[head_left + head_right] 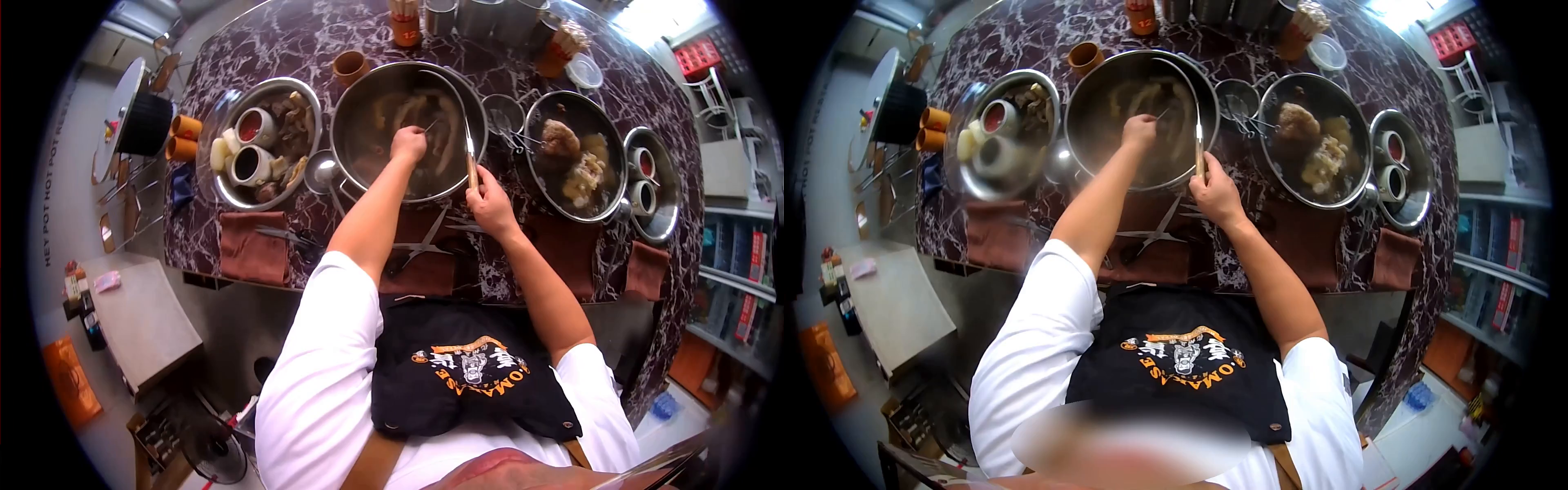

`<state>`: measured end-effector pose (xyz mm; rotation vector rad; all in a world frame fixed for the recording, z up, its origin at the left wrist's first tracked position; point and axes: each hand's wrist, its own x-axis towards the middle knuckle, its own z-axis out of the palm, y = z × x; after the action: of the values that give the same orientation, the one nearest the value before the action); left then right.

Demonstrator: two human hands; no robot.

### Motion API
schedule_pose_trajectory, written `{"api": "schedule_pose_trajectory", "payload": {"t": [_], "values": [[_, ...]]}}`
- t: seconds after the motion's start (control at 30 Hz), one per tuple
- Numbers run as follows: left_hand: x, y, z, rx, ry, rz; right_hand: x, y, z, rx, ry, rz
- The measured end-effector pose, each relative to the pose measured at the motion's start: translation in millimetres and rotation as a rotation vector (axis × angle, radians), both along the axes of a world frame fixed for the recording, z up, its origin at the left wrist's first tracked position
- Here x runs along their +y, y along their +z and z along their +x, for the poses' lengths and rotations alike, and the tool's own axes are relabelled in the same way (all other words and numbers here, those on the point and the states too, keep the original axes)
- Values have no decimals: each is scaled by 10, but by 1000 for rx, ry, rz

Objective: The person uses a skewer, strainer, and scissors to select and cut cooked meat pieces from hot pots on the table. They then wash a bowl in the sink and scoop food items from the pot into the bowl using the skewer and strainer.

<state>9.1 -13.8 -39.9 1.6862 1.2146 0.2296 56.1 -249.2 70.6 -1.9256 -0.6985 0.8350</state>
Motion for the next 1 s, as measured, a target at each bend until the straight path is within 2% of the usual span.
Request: {"api": "schedule_pose_trajectory", "payload": {"t": [0.1,0.13,0.2,0.3,0.37,0.57,0.63,0.67,0.7,0.77,0.8,0.83,0.9,0.93,0.97,1.0], "values": [[-119,121,-191,-280,124,-170,-96,111,-45,-122,-33,-13],[-140,188,-271,-284,110,-166,-103,210,-84,-183,-50,-4],[-166,312,-395,-539,191,-357,-176,370,-111,-192,-75,-61],[-185,462,-600,-694,207,-454,-266,222,-138,-260,-112,62],[-143,467,-724,-750,187,-452,-294,10,-104,-90,-153,152],[-76,1212,-991,-688,182,-321,-163,15,-119,384,-232,204],[-12,1354,-979,-675,118,-220,-117,-61,-87,524,-143,168],[-93,1582,-912,-538,104,-14,-94,-4,-126,492,-189,130],[-55,1552,-833,-569,65,-64,-156,92,-144,528,-161,138],[-179,1634,-636,-675,-79,100,-284,-75,-133,492,-134,127],[-298,1732,-512,-716,-110,24,-427,206,-152,487,-91,185],[-488,1944,-338,-725,-104,-61,-539,-30,-121,505,-79,233],[-928,2366,48,-705,-48,-240,-871,32,-67,530,-77,240],[-1110,2351,340,-732,-124,-139,-1055,34,-14,545,-55,271],[-1300,2371,556,-685,-70,-336,-1322,39,56,506,-34,268],[-1525,2344,838,-700,-103,-424,-1571,-62,126,494,-28,260]]}}
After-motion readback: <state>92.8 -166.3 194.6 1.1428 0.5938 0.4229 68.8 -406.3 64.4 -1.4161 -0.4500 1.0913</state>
